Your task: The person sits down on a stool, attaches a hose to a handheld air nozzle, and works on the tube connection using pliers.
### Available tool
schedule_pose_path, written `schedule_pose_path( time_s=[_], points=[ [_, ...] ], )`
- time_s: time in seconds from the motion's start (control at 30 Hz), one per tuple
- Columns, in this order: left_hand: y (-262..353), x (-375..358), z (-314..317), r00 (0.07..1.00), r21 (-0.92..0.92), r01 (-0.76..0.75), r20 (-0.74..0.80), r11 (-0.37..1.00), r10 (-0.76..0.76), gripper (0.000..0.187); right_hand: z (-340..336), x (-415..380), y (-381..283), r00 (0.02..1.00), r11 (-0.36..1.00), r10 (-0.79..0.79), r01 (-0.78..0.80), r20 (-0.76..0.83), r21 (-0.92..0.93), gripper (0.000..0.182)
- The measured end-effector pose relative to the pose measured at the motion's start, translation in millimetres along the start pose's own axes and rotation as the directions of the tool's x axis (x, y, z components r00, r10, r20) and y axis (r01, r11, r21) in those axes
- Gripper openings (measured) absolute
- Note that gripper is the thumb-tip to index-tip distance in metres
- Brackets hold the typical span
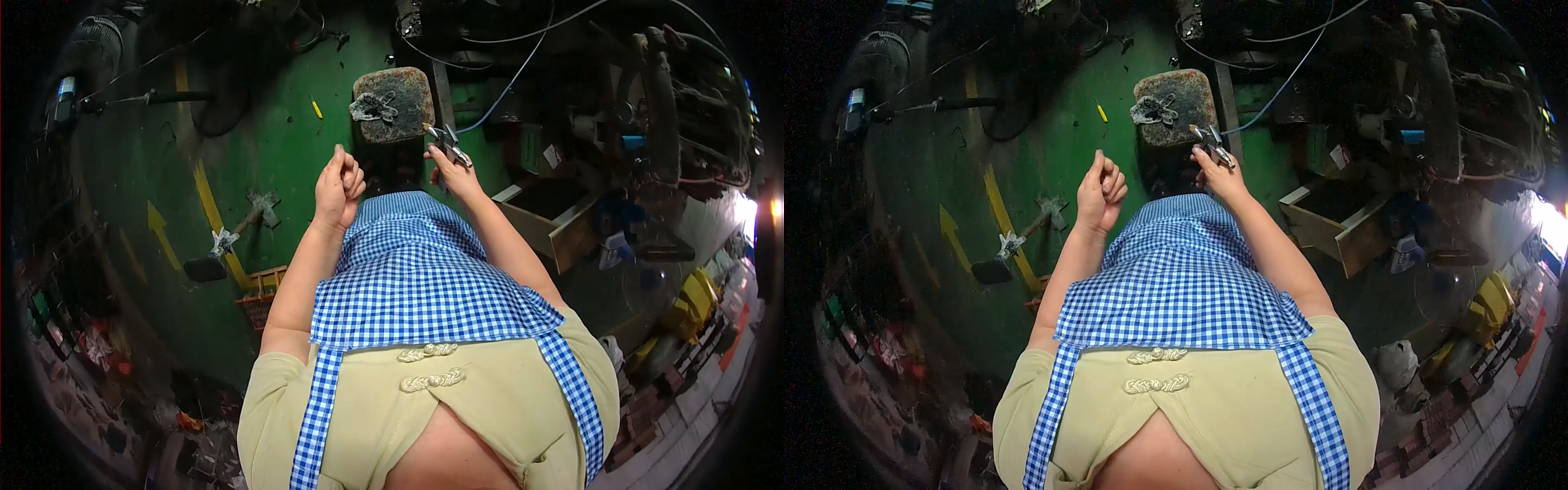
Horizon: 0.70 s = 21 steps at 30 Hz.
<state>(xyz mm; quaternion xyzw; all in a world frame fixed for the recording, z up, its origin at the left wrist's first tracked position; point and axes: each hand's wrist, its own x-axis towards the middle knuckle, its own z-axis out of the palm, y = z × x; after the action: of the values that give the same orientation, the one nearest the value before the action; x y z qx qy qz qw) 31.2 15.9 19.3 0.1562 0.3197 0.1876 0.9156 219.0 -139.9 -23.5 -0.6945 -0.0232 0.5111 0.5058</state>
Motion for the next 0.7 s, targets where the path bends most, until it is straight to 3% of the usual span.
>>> schedule_pose_path(
  time_s=[0.17,0.3,0.43,0.5,0.53,0.67,0.7],
  points=[
    [-6,5,-8,0.963,0.101,0.006,-0.270,0.995,0.021,0.020,6,40,29,1.000,1.000,0.008,-0.008,-0.015,-0.030,0.029],
    [-24,12,-5,0.842,0.213,-0.007,-0.526,0.977,0.121,0.014,9,79,56,0.999,0.992,-0.041,0.038,-0.019,-0.124,0.026],
    [-42,23,-46,0.878,0.169,0.056,-0.478,0.984,0.033,0.014,7,144,100,0.998,0.952,-0.052,0.036,-0.046,-0.302,0.029],
    [-53,32,-55,0.842,0.163,0.056,-0.537,0.985,0.041,0.014,0,188,143,0.996,0.877,-0.074,0.044,-0.043,-0.478,0.034],
    [-55,28,-57,0.826,0.133,0.054,-0.562,0.990,0.031,0.014,4,191,144,0.998,0.882,-0.050,0.022,-0.047,-0.470,0.040],
    [-75,35,-89,0.786,0.038,0.053,-0.618,0.998,-0.018,0.026,16,233,163,0.997,0.793,-0.046,0.001,-0.058,-0.609,0.037],
    [-79,37,-97,0.772,0.011,0.052,-0.635,0.999,-0.034,0.028,18,251,186,0.979,0.795,-0.192,0.117,-0.064,-0.596,0.040]
  ],
)
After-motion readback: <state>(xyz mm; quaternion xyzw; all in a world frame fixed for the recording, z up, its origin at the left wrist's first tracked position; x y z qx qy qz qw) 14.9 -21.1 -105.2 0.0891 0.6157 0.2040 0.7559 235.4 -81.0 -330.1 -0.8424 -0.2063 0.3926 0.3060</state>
